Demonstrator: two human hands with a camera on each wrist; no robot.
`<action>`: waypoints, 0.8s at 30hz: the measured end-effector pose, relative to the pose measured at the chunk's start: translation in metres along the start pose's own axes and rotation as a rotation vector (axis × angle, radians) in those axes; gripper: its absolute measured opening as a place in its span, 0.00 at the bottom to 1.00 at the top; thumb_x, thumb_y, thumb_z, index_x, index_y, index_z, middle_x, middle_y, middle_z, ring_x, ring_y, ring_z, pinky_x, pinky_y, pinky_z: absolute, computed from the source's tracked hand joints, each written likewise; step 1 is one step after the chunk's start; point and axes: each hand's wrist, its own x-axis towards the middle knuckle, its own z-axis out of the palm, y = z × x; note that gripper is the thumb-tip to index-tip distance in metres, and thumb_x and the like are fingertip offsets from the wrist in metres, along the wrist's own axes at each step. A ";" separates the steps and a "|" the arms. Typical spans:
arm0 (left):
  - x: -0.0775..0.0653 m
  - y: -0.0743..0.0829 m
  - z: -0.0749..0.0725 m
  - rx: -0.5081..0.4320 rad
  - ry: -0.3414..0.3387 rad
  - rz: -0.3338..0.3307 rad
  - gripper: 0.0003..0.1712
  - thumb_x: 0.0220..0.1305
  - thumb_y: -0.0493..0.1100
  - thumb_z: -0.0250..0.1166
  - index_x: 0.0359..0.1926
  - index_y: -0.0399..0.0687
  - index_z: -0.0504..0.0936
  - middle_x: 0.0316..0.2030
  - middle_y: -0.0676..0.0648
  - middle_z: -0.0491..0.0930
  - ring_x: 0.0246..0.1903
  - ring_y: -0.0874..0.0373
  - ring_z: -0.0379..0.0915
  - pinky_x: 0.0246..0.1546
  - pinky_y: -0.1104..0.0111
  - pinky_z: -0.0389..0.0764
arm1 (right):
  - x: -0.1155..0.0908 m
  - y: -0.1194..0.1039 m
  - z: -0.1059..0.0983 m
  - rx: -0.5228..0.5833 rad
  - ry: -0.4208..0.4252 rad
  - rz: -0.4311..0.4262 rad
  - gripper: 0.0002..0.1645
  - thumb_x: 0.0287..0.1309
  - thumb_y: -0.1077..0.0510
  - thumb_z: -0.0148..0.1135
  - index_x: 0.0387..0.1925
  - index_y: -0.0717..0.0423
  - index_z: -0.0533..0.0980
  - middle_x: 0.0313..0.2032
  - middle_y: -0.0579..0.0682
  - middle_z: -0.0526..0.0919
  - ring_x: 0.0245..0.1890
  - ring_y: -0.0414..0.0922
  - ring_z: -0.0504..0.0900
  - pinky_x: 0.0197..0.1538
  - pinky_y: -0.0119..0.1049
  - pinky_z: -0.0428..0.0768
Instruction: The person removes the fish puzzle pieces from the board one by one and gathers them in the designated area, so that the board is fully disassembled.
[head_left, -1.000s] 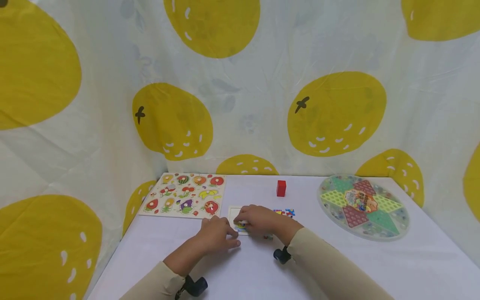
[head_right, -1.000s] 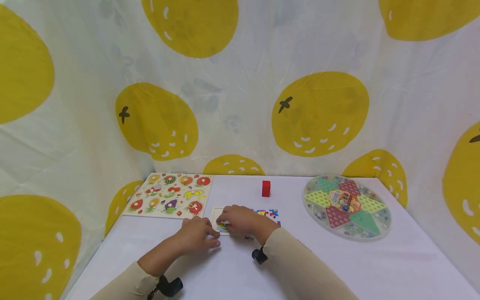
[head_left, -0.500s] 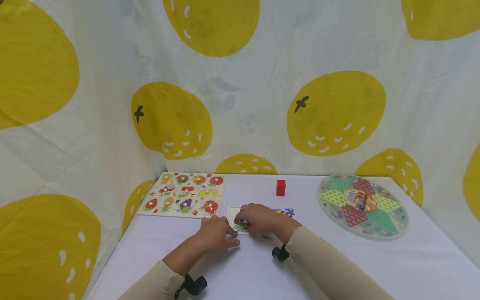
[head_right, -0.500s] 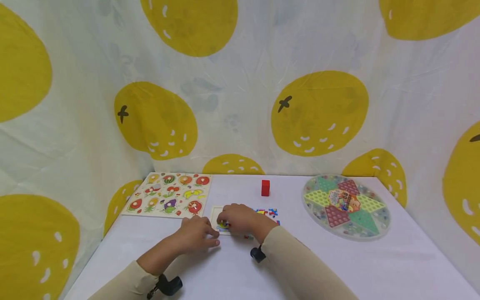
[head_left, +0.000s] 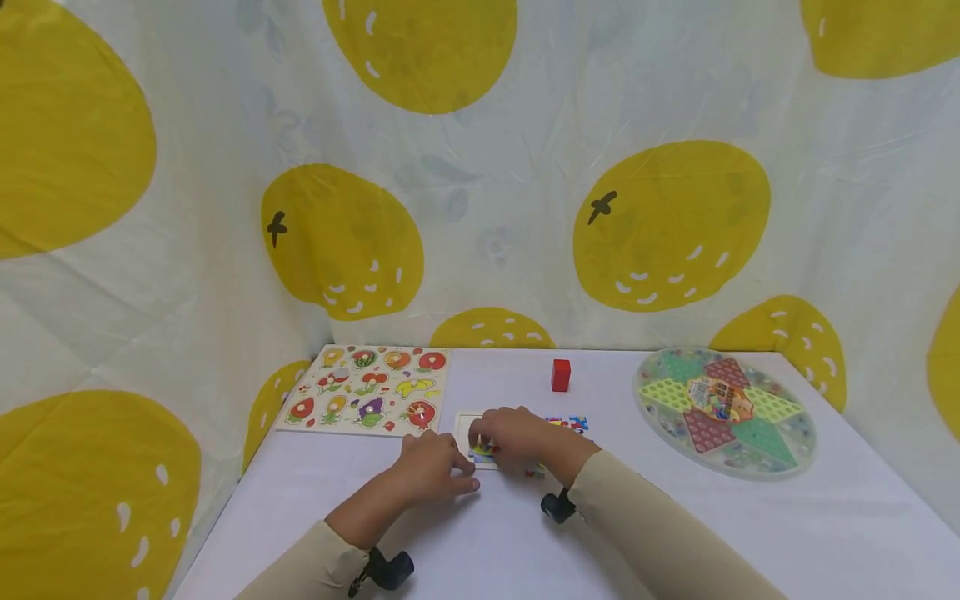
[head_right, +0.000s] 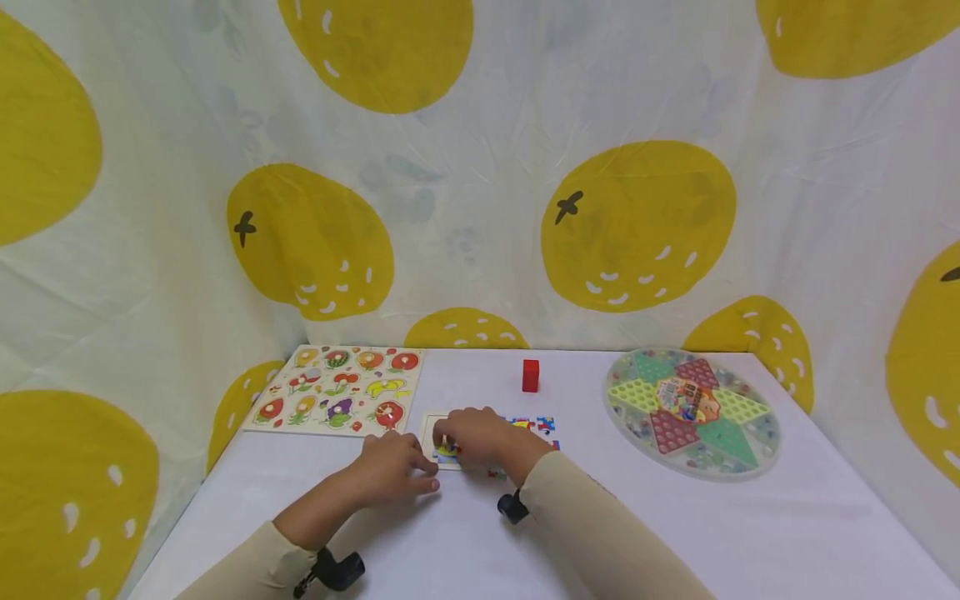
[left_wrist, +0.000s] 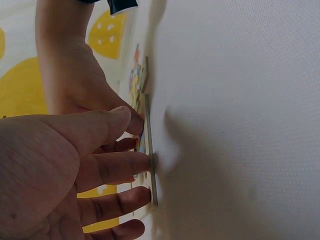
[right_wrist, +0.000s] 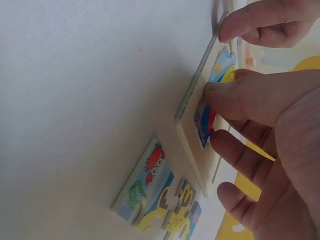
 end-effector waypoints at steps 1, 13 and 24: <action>0.000 0.000 0.000 0.001 0.000 0.000 0.19 0.63 0.60 0.78 0.49 0.59 0.95 0.43 0.55 0.82 0.48 0.54 0.73 0.48 0.50 0.65 | 0.000 0.000 0.000 0.001 0.003 -0.001 0.22 0.61 0.58 0.79 0.52 0.32 0.83 0.45 0.35 0.83 0.52 0.40 0.79 0.65 0.54 0.74; 0.003 -0.003 0.002 -0.017 -0.007 -0.008 0.19 0.63 0.61 0.78 0.49 0.58 0.95 0.43 0.55 0.82 0.49 0.54 0.73 0.48 0.50 0.65 | -0.005 -0.002 0.001 0.012 0.030 -0.012 0.21 0.64 0.56 0.77 0.54 0.31 0.83 0.46 0.34 0.86 0.53 0.40 0.79 0.61 0.51 0.73; 0.005 -0.002 0.002 -0.031 0.011 -0.006 0.16 0.63 0.60 0.78 0.46 0.58 0.96 0.39 0.57 0.84 0.47 0.55 0.75 0.46 0.49 0.64 | -0.007 0.007 0.002 0.070 0.069 -0.036 0.15 0.70 0.56 0.70 0.52 0.33 0.82 0.43 0.33 0.84 0.49 0.39 0.78 0.58 0.50 0.73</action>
